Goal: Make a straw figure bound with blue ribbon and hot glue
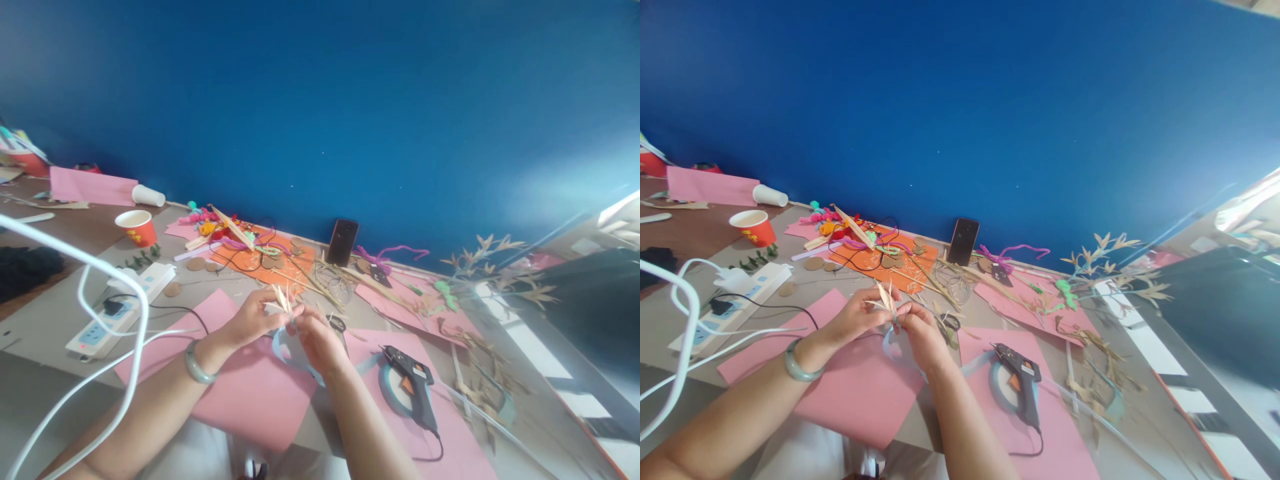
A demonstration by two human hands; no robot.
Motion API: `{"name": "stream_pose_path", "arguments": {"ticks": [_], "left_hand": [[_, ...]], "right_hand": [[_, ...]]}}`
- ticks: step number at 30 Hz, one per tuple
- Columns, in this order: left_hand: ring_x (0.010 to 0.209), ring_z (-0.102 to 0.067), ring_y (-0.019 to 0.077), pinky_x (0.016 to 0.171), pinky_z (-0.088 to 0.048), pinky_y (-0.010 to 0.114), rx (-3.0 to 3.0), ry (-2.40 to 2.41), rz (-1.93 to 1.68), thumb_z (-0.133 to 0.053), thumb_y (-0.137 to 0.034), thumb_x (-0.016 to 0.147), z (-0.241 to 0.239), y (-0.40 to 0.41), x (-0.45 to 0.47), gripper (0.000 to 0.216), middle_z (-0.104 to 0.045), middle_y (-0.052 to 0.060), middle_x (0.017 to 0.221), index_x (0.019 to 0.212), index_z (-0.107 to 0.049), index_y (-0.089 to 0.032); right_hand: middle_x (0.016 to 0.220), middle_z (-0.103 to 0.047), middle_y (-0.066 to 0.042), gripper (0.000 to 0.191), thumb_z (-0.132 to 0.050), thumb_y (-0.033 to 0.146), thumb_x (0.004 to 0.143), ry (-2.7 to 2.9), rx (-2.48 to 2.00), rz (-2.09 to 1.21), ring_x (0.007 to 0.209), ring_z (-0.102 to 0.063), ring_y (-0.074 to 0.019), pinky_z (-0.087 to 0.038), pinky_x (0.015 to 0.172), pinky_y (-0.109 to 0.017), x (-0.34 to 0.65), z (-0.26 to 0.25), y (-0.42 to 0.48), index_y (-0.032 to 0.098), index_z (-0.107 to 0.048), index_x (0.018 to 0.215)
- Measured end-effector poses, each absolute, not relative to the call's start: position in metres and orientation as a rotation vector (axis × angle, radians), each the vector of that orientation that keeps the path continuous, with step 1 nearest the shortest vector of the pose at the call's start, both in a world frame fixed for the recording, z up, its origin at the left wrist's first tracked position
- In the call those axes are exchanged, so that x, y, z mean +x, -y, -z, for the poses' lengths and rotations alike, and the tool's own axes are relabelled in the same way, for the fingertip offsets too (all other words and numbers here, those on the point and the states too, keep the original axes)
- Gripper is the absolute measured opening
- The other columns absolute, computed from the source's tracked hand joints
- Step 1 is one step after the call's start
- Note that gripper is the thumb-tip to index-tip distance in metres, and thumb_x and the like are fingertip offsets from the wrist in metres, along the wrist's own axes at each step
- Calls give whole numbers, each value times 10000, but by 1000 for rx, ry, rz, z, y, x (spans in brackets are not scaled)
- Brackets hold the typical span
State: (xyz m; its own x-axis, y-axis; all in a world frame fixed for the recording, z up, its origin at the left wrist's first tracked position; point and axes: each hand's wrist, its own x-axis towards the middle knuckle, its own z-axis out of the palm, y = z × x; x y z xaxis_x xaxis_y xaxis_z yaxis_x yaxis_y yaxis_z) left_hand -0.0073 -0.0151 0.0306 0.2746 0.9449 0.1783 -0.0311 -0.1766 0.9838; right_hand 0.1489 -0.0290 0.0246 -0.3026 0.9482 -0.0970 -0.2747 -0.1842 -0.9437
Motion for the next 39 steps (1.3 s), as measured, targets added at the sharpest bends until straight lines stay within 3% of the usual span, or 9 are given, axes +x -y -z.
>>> {"name": "stream_pose_path", "arguments": {"ticks": [7, 13, 20, 30, 35, 39], "left_hand": [[873, -581, 211, 820, -441, 302, 1441, -939, -1196, -666, -223, 684, -24, 11, -8, 50, -644, 50, 782, 683, -689, -179], [766, -598, 172, 766, -442, 276, 1299, -1010, -1278, -686, -248, 687, -20, 7, -9, 77, -648, 20, 730, 706, -678, -173], [760, -606, 176, 736, -446, 272, 1256, -1009, -1300, -701, -260, 674, -19, 8, -6, 95, -668, 30, 741, 669, -681, -167], [800, -587, 176, 777, -447, 288, 1326, -947, -1258, -694, -248, 690, -20, 10, -5, 107, -639, 36, 785, 637, -652, -164], [808, -590, 174, 789, -443, 288, 1340, -932, -1266, -693, -248, 692, -20, 10, -5, 106, -633, 26, 754, 636, -656, -167], [789, -600, 173, 775, -446, 284, 1331, -937, -1248, -691, -252, 696, -18, 10, -6, 98, -650, 29, 757, 666, -665, -162]], "right_hand": [[624, -546, 22, 160, -692, 302, 673, 1200, -1035, -1365, 547, -470, -117, -397, 550, -244, 151, -17, 28, 189, -585, 711], [747, -587, -5, 143, -684, 280, 682, 1381, -994, -1112, 666, -528, -147, -453, 652, -282, 153, -18, 28, 202, -593, 759], [771, -565, 2, 184, -660, 219, 711, 1489, -1063, -855, 671, -526, -145, -457, 681, -299, 148, -16, 31, 199, -568, 870], [669, -551, 22, 119, -654, 199, 706, 1587, -1163, -335, 637, -526, -150, -406, 689, -319, 143, -20, 36, 202, -535, 706], [661, -566, 21, 86, -625, 171, 715, 1587, -1167, -320, 624, -527, -145, -394, 707, -324, 142, -22, 37, 201, -551, 683], [653, -567, 13, 86, -598, 198, 744, 1548, -1176, -487, 633, -533, -152, -406, 689, -312, 145, -21, 37, 203, -557, 669]]}}
